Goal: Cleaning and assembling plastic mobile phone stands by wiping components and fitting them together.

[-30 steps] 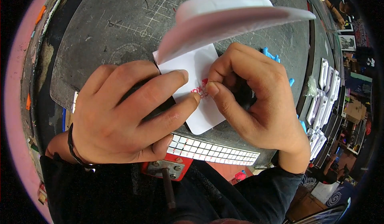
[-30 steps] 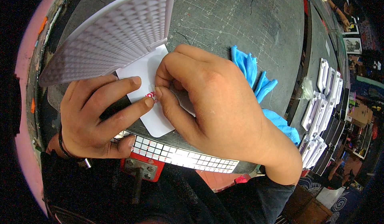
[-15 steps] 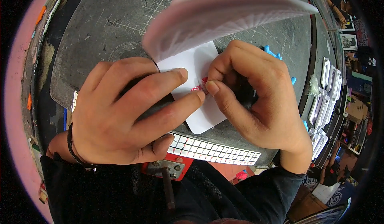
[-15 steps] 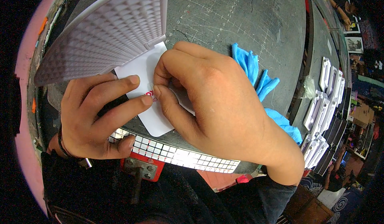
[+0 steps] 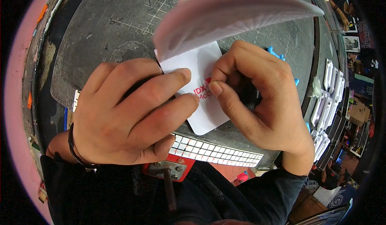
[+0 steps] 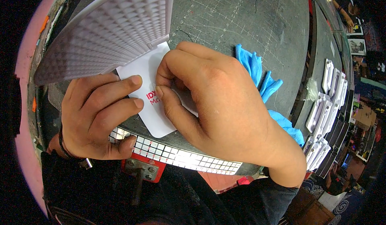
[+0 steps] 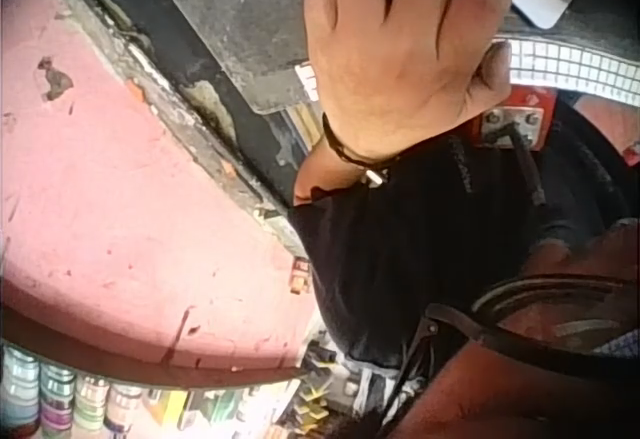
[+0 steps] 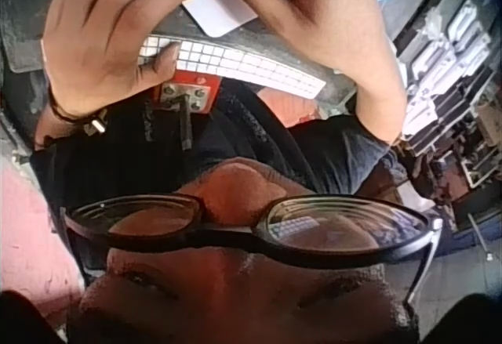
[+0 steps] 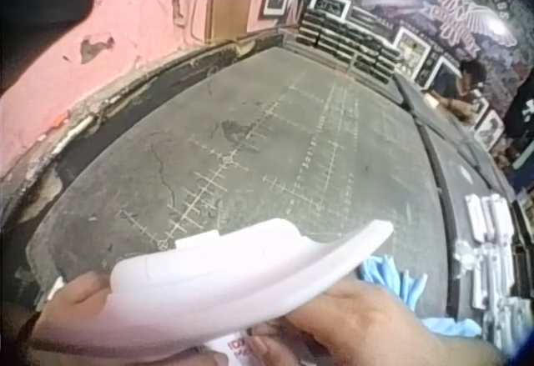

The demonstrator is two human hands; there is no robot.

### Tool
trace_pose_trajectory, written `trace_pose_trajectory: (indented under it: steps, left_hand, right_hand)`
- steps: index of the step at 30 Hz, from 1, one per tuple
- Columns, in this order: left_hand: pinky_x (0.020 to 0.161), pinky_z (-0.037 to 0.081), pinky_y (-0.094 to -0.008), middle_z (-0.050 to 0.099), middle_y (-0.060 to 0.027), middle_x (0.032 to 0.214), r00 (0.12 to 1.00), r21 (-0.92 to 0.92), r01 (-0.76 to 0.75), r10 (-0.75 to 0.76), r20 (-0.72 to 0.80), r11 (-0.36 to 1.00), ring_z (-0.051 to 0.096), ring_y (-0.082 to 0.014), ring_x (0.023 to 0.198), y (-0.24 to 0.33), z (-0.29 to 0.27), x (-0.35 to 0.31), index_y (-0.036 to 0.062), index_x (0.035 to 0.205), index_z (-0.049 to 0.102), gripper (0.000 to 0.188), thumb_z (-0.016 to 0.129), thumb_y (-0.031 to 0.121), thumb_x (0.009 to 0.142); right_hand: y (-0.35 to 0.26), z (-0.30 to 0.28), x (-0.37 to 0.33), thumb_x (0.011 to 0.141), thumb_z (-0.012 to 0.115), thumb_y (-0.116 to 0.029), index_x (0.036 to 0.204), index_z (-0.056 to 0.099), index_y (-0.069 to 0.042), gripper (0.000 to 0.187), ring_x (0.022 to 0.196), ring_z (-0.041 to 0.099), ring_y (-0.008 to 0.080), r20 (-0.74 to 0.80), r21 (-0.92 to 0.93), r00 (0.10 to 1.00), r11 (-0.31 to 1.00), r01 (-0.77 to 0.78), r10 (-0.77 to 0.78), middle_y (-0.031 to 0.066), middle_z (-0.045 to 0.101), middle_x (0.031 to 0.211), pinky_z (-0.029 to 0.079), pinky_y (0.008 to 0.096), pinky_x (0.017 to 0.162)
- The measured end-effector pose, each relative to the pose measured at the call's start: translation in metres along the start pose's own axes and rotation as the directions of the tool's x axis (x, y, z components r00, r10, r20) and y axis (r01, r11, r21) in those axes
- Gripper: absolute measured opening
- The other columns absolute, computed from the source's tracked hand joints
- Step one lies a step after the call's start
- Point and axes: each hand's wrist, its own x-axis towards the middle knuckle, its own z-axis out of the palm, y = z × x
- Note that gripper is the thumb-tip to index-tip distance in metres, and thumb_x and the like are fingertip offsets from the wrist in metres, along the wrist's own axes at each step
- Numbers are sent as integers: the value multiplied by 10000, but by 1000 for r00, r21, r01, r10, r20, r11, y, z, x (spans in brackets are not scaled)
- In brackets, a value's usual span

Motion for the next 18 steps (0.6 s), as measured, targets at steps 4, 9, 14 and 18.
trace_pose_trajectory:
  steps: [4,9,14,18]
  left_hand:
    - [790,529,-419,720,-81,1337,1000,48,-4,4,6,999,665,-290,995,3,-2,2,163,1291,749,496,692,453,893]
    - [773,517,-407,716,-61,1323,1000,78,-6,5,5,997,655,-278,988,3,0,3,187,1268,795,482,655,463,899]
    - [771,511,-394,710,-39,1324,1000,117,8,-10,14,993,647,-258,1005,5,0,3,222,1278,800,479,614,473,915]
    - [779,507,-389,706,-33,1335,1000,118,0,1,-13,993,642,-249,1024,4,4,1,234,1282,799,474,597,477,929]
  right_hand:
    - [1,0,0,874,731,29,889,656,12,79,695,566,204,-4,-2,1000,1000,14,-14,81,569,809,422,322,620]
    - [0,-1,0,873,731,27,881,653,12,80,699,567,214,12,-9,1000,1000,0,0,87,579,815,423,326,631]
    - [-1,-2,0,874,726,25,880,654,7,74,701,569,222,18,-4,1000,1000,-11,11,89,587,816,430,333,639]
    - [-6,-4,0,886,734,-8,895,662,-10,73,720,584,225,31,-42,998,998,-54,56,92,624,838,450,344,657]
